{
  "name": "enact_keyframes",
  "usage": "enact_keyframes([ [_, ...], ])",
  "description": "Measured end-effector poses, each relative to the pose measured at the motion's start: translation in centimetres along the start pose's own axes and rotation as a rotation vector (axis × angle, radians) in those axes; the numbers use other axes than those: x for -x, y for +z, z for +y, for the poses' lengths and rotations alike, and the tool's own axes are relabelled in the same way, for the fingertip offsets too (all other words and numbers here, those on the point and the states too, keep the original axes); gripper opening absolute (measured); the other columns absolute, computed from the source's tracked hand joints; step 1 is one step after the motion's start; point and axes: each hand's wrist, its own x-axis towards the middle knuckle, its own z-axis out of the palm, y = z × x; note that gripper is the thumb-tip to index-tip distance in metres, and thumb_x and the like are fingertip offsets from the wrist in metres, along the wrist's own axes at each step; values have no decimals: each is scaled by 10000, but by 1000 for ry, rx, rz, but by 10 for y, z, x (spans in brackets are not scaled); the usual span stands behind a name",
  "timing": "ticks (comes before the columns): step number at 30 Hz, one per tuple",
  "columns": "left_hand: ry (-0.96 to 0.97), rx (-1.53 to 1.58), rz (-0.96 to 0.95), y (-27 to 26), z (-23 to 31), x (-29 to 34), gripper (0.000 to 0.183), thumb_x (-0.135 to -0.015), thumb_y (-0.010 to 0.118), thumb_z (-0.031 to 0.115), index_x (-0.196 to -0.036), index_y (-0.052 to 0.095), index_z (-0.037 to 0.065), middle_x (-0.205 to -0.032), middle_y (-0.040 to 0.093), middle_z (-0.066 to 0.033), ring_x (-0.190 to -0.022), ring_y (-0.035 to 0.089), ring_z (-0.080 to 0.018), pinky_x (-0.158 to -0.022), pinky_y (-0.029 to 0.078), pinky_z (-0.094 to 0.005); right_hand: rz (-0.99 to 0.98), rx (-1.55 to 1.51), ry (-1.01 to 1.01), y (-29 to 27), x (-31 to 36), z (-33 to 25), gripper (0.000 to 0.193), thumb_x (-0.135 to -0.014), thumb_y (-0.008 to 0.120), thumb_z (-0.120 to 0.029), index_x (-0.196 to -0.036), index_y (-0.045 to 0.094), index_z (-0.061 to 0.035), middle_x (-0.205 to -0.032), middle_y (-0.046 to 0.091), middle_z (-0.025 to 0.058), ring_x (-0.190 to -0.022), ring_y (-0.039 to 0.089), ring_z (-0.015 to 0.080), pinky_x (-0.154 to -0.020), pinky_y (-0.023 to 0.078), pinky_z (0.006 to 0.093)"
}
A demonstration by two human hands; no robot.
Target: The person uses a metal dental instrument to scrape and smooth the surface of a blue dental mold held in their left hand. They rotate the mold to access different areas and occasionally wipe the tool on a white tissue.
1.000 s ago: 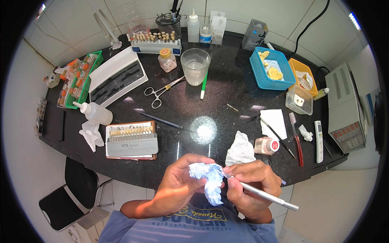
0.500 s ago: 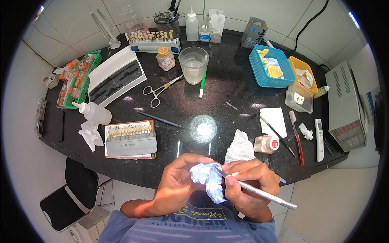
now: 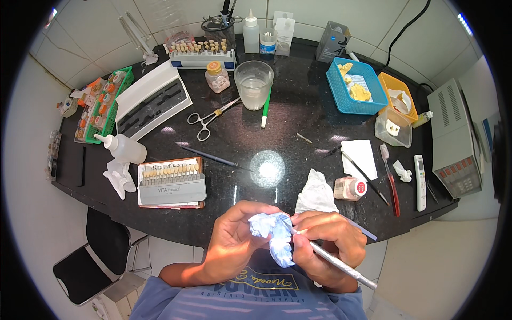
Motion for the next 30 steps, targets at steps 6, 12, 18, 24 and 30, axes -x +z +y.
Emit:
enact_keyframes([
  [6, -2, -8, -8, 0, -1, 0, 422, -929, 711, 119, -1285, 526, -11, -1254, 613, -174, -1181, 613, -243, -1003, 513, -390, -9, -9, -11, -2, 1, -1, 178, -718, 791, 39, -815, 643, 23, -751, 703, 142, -724, 746, 274, -641, 615, 345],
  [12, -88, 52, 24, 3, 4, 0, 378, -964, 658, 107, -1296, 517, -8, -1196, 628, -160, -1145, 629, -242, -946, 541, -403, -32, 12, -24, -3, 3, 1, 179, -731, 796, 22, -819, 640, 23, -762, 707, 142, -729, 749, 274, -632, 612, 329],
  [18, -200, 199, -58, -3, 10, 0, 347, -995, 595, 99, -1305, 516, -36, -1179, 639, -136, -1112, 619, -184, -960, 500, -352, 128, -175, 133, -2, 9, -5, 203, -765, 797, 17, -868, 622, 28, -847, 705, 168, -814, 755, 300, -643, 615, 322],
  [24, -234, 226, -50, -1, 13, 0, 364, -1000, 599, 115, -1314, 519, -50, -1206, 632, -131, -1127, 606, -173, -995, 472, -337, -53, -103, 46, -10, 7, -1, 222, -751, 796, 48, -885, 621, 25, -846, 686, 167, -831, 752, 297, -657, 619, 315],
  [30, -237, 211, -63, -2, 13, -1, 398, -1006, 612, 163, -1329, 516, -48, -1222, 632, -139, -1155, 601, -171, -1004, 480, -337, -93, -60, 68, -11, 7, -4, 212, -770, 755, 61, -902, 594, 19, -863, 640, 159, -833, 729, 280, -758, 625, 390],
])
